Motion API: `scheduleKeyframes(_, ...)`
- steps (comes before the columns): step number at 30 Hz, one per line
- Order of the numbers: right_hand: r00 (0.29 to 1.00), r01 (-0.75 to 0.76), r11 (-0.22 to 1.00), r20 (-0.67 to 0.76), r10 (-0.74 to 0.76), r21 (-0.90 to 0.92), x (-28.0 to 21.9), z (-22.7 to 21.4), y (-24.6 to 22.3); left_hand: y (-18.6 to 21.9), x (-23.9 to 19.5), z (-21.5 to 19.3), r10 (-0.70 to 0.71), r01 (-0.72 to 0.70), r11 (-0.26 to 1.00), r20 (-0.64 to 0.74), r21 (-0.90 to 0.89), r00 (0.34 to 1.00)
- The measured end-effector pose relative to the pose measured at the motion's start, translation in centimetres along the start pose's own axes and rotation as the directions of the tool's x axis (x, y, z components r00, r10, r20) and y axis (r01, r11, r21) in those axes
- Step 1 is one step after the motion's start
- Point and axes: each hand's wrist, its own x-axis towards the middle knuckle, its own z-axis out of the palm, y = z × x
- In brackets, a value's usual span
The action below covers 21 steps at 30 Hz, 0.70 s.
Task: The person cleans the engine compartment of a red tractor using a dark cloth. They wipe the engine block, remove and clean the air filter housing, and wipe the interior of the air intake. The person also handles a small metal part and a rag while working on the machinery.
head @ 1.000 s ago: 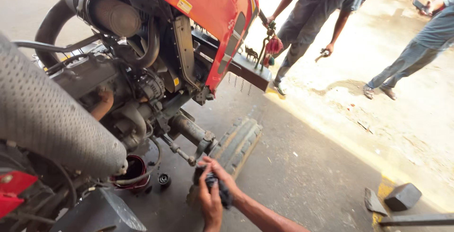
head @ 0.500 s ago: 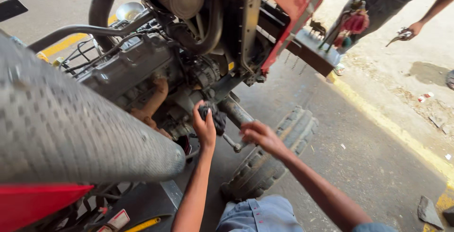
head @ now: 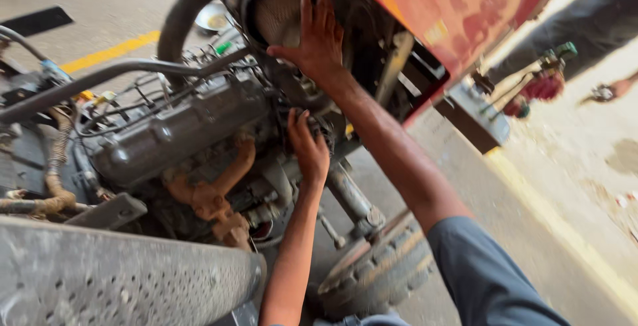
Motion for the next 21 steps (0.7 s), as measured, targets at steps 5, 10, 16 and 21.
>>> scheduleKeyframes(5,0.995,-0.061,0.998,-0.077,0.059,-0.028,-1.1,2.9,0.0,-2.3,3.5,3.8,0.124,-0.168,0.951,0.177,0.259,0.976)
scheduleKeyframes(10,0.986,-0.063,0.998,-0.152,0.066,0.025,-1.8,2.6,-1.0,-4.3,3.3,5.4,0.128,-0.190,0.903,0.181,0.384,0.975)
scheduleKeyframes(16,0.991,-0.058,0.994,-0.122,0.047,-0.090,-0.7,2.3,-0.9,-4.2,3.8,4.7,0.155,-0.229,0.889,0.212,0.396,0.965)
scheduleKeyframes(21,0.998,-0.013,0.984,0.064,0.025,-0.177,2.0,0.8,1.5,-4.9,5.5,3.7,-0.001,-0.214,0.851,0.409,0.479,0.912)
